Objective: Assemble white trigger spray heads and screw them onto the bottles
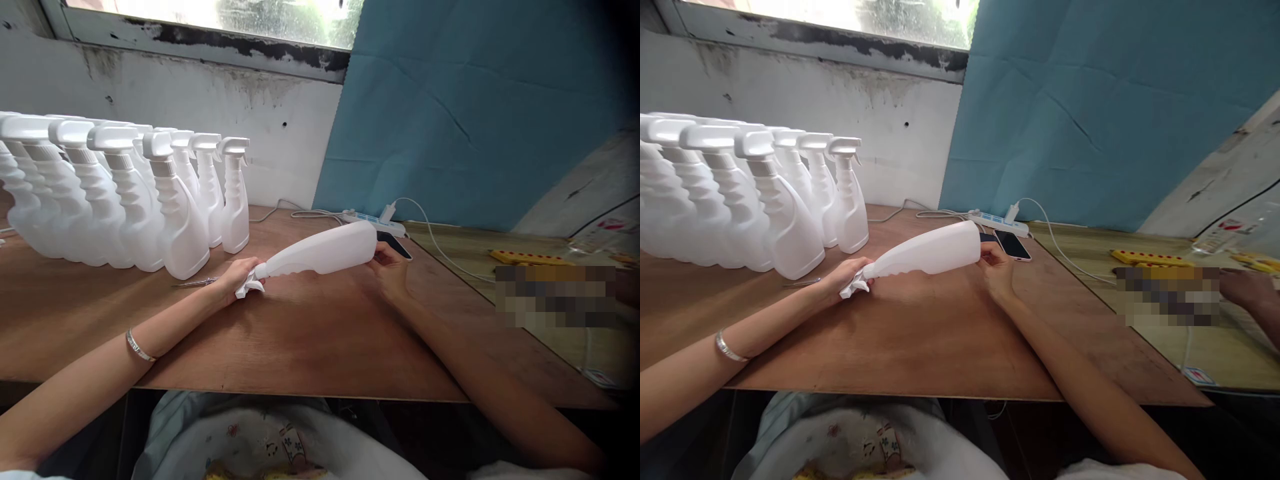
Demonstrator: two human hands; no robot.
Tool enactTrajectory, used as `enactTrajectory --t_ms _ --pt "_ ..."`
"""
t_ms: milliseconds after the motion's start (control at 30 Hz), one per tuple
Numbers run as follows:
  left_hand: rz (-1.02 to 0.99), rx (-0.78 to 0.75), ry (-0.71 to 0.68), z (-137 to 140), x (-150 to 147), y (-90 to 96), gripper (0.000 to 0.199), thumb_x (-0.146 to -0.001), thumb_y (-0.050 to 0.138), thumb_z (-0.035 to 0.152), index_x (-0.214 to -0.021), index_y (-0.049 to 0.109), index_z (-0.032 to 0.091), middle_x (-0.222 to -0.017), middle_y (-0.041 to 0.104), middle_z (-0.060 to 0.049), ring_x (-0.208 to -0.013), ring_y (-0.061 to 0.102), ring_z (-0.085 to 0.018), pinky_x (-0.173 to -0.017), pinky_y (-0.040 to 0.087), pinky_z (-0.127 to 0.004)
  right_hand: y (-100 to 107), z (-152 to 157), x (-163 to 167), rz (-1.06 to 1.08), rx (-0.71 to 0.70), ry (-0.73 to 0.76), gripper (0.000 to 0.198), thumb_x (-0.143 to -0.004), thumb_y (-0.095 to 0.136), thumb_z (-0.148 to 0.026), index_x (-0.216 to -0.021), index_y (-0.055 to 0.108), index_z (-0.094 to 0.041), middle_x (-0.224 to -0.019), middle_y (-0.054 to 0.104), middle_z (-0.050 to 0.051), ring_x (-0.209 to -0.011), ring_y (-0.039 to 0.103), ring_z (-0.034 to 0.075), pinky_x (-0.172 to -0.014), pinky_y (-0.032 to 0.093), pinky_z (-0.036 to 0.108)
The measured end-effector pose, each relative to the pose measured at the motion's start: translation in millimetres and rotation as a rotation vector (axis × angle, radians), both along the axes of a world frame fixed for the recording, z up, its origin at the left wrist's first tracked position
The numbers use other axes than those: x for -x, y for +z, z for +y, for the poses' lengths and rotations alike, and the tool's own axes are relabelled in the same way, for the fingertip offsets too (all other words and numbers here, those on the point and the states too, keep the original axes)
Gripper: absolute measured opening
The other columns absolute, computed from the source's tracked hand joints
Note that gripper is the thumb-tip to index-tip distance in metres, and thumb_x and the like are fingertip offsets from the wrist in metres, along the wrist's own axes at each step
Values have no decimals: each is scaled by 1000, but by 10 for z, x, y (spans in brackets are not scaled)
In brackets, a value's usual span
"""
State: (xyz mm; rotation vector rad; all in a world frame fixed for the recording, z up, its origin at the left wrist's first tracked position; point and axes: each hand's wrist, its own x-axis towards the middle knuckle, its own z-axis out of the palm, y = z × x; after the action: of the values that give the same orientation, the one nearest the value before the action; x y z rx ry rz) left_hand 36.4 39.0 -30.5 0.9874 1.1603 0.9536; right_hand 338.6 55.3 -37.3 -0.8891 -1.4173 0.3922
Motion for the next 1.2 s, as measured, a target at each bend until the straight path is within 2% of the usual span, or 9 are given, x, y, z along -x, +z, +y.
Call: enactTrajectory --t_ms 300,467,700,867,967,1067,1200 --pt "-6 64 -16 -11 -11 63 16 -76 45 17 -73 58 8 -53 58 -3 -36 48 -8 -32 34 -16 -30 -31 39 -49 -87 -93 15 -64 64 -20 -73 52 -20 -74 51 -2 -69 49 12 -61 43 24" --pt "-25 74 -25 -6 -10 53 17 -78 44 17 -74 57 7 -56 60 -4 -36 48 -7 -32 35 -16 -44 -31 26 -121 -140 -117 17 -65 65 -22 -73 50 -20 -82 50 0 -77 50 14 -61 42 24" --pt "-49 42 -8 16 0 8 16 -78 46 18 -72 57 8 -53 58 -3 -36 48 -7 -33 36 -15 -27 -82 11 -155 -171 -37 24 -63 70 -25 -79 53 -22 -101 48 4 -92 50 18 -61 44 24" --pt "-67 1 -24 -6 -4 7 14 -77 49 17 -72 59 8 -48 54 0 -36 48 -7 -33 36 -15 -12 -110 77 -49 -131 65 33 -64 71 -31 -89 50 -24 -113 48 5 -110 46 21 -77 45 31" --pt "-79 -19 -25 -16 -14 -4 12 -77 52 19 -78 59 9 -49 55 0 -37 50 -8 -33 37 -16 -28 -100 118 14 -118 80 42 -64 70 -41 -95 48 -25 -105 52 4 -103 50 21 -83 43 34" --pt "-98 -37 -23 -13 -19 -31 13 -76 56 22 -79 57 10 -51 56 0 -39 52 -10 -33 39 -17 -51 -95 130 49 -59 102 45 -65 68 -45 -98 47 -25 -95 52 2 -90 53 19 -81 43 33" --pt "-141 -55 -40 -7 -14 -62 13 -76 59 23 -80 54 12 -58 58 -1 -45 56 -12 -38 45 -21 -79 -76 104 63 -17 117 45 -64 69 -46 -97 46 -25 -92 51 1 -87 52 18 -79 43 31"
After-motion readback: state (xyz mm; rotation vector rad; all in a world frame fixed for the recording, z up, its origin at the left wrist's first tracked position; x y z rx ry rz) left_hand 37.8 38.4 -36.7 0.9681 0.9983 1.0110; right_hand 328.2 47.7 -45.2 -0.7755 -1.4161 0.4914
